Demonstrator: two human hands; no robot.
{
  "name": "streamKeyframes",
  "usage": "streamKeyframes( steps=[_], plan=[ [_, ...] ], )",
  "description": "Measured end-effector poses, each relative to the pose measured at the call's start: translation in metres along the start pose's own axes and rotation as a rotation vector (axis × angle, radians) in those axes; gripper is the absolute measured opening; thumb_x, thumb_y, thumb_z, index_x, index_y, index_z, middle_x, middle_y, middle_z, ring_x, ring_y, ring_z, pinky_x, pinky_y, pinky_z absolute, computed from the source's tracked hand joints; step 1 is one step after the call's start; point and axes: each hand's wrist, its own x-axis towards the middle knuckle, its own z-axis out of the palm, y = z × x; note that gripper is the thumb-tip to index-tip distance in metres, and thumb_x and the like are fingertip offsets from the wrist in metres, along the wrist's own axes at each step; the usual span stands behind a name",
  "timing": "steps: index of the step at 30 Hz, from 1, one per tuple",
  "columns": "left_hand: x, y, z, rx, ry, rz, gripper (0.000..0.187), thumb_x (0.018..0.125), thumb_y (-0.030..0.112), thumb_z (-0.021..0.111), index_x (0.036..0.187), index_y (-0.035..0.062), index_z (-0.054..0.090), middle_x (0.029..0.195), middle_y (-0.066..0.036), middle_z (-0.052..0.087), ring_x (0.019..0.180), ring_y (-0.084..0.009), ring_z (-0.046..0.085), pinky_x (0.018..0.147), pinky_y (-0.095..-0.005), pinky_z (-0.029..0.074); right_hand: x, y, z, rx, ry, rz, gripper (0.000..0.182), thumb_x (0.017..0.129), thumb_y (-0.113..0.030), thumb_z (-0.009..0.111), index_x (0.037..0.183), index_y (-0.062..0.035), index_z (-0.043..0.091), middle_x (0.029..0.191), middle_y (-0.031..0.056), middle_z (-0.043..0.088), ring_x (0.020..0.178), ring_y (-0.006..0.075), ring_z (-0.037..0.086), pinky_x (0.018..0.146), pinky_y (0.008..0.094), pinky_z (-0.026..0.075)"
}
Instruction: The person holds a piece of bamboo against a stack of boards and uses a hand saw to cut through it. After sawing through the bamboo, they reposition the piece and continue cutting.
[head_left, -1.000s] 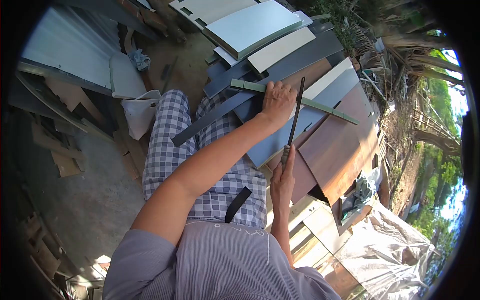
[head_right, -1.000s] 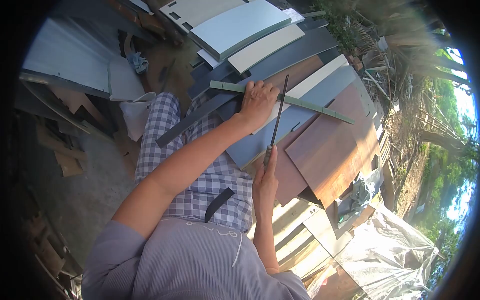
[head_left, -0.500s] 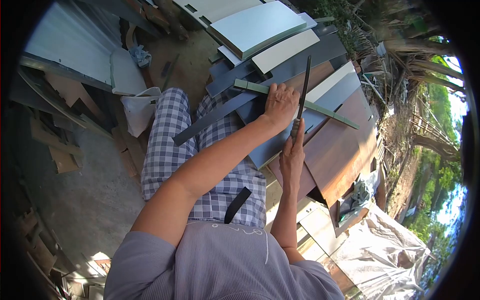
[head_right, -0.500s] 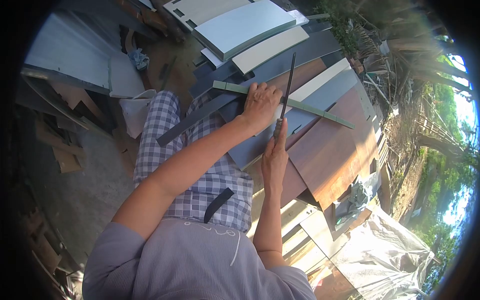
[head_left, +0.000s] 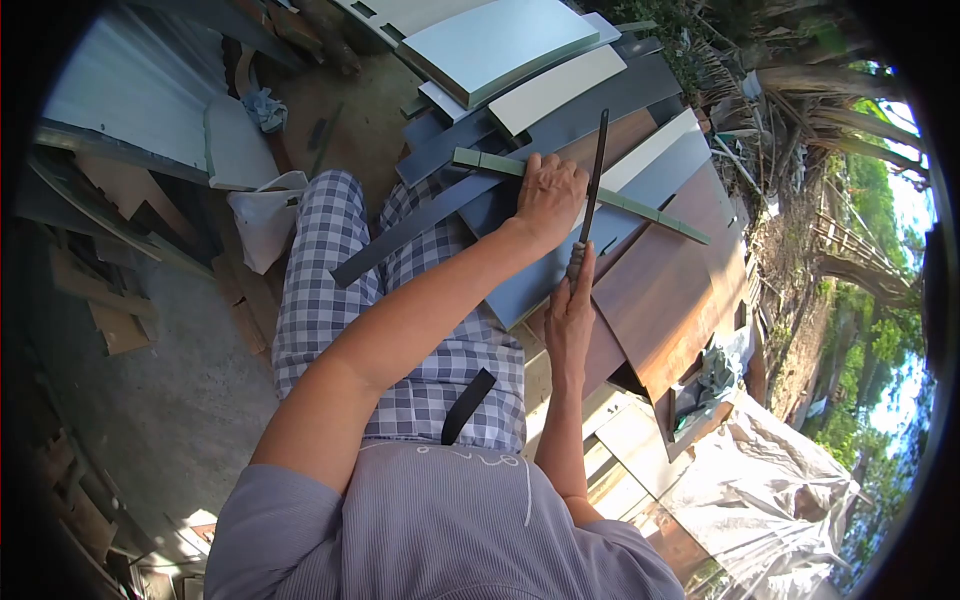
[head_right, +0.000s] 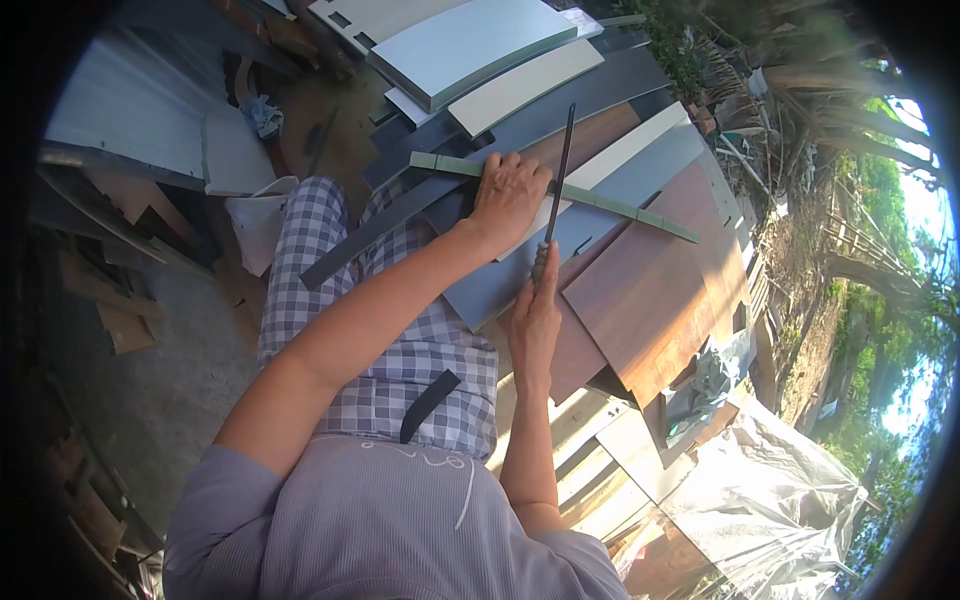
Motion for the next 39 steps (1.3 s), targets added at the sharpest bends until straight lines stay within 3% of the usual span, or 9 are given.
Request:
streamKeyframes(
  steps=[5,10,14,23,25,29,32,34,39],
  plan=[
    [0.0,0.001,-0.002,-0.007,0.003,-0.01,0.008,0.082,0.007,0.054,0.085,0.0088,0.061,0.088,-0.007,0.062,0.091,-0.0251,0.057,0.082,-0.0392,0.037,0.033,-0.001,0.009,0.043,0.095,-0.119,0.058,0.098,-0.011,0.039,0.151,-0.0243,0.02,0.102,0.0206,0.065,0.076,0.0324,0.066,0.07,0.0406,0.049],
    [0.0,0.002,-0.002,-0.008,-0.027,-0.019,0.007,0.083,0.007,0.054,0.084,0.0089,0.061,0.089,-0.007,0.062,0.091,-0.0248,0.057,0.082,-0.0393,0.037,-0.015,0.012,-0.001,0.033,-0.046,0.073,0.058,0.099,-0.012,0.039,0.152,-0.0242,0.02,0.082,0.0163,0.062,0.058,0.0215,0.056,0.062,0.0368,0.049],
    [-0.001,0.001,0.0,0.02,-0.011,-0.005,0.008,0.085,0.007,0.054,0.085,0.0087,0.061,0.088,-0.007,0.062,0.092,-0.0246,0.057,0.083,-0.0395,0.037,-0.06,0.025,-0.003,-0.006,-0.058,0.083,0.058,0.099,-0.012,0.039,0.152,-0.0237,0.019,0.081,0.0168,0.063,0.059,0.0217,0.058,0.062,0.0366,0.05],
    [0.0,0.001,-0.003,0.03,-0.058,-0.014,0.011,0.085,0.011,0.055,0.088,0.0104,0.065,0.092,-0.006,0.064,0.097,-0.0224,0.057,0.086,-0.039,0.036,0.001,0.009,0.001,-0.01,-0.014,0.014,0.058,0.098,-0.012,0.039,0.151,-0.0247,0.02,0.089,0.0181,0.064,0.064,0.0265,0.062,0.065,0.0408,0.049],
    [0.001,0.001,-0.004,0.035,-0.05,-0.016,0.01,0.085,0.011,0.055,0.087,0.0103,0.065,0.092,-0.007,0.064,0.097,-0.0226,0.057,0.086,-0.0392,0.036,0.022,-0.009,-0.004,0.058,-0.061,0.062,0.057,0.099,-0.014,0.04,0.151,-0.0226,0.018,0.118,0.0274,0.06,0.098,0.0455,0.062,0.075,0.0497,0.048],
    [0.0,0.002,-0.005,0.029,-0.066,-0.023,0.009,0.085,0.011,0.056,0.087,0.0104,0.065,0.092,-0.006,0.064,0.098,-0.0224,0.057,0.086,-0.0389,0.036,0.034,-0.01,-0.005,0.04,-0.001,-0.062,0.057,0.099,-0.014,0.041,0.151,-0.0232,0.018,0.118,0.0275,0.06,0.098,0.046,0.061,0.076,0.05,0.048],
    [-0.001,0.003,-0.005,0.039,-0.071,-0.025,0.01,0.084,0.011,0.056,0.088,0.0106,0.064,0.093,-0.006,0.064,0.098,-0.0222,0.057,0.086,-0.0386,0.036,0.02,-0.015,-0.011,0.052,-0.126,0.157,0.057,0.099,-0.014,0.04,0.15,-0.0232,0.019,0.117,0.0273,0.06,0.098,0.046,0.062,0.076,0.0493,0.048],
    [0.0,0.004,-0.005,0.041,-0.077,-0.026,0.01,0.085,0.011,0.056,0.089,0.0107,0.064,0.093,-0.006,0.064,0.098,-0.0221,0.057,0.086,-0.0384,0.036,-0.004,0.005,-0.003,-0.002,-0.03,0.03,0.06,0.097,-0.012,0.039,0.152,-0.0266,0.019,0.091,0.0183,0.064,0.062,0.0256,0.06,0.062,0.04,0.048],
    [0.001,0.003,-0.005,0.06,-0.113,-0.032,0.012,0.085,0.011,0.055,0.091,0.0113,0.065,0.096,-0.006,0.064,0.1,-0.0214,0.056,0.087,-0.0387,0.036,-0.061,0.016,-0.01,0.032,-0.065,0.07,0.06,0.097,-0.011,0.038,0.152,-0.0267,0.019,0.093,0.0188,0.065,0.061,0.0255,0.06,0.06,0.0386,0.048]
  ],
)
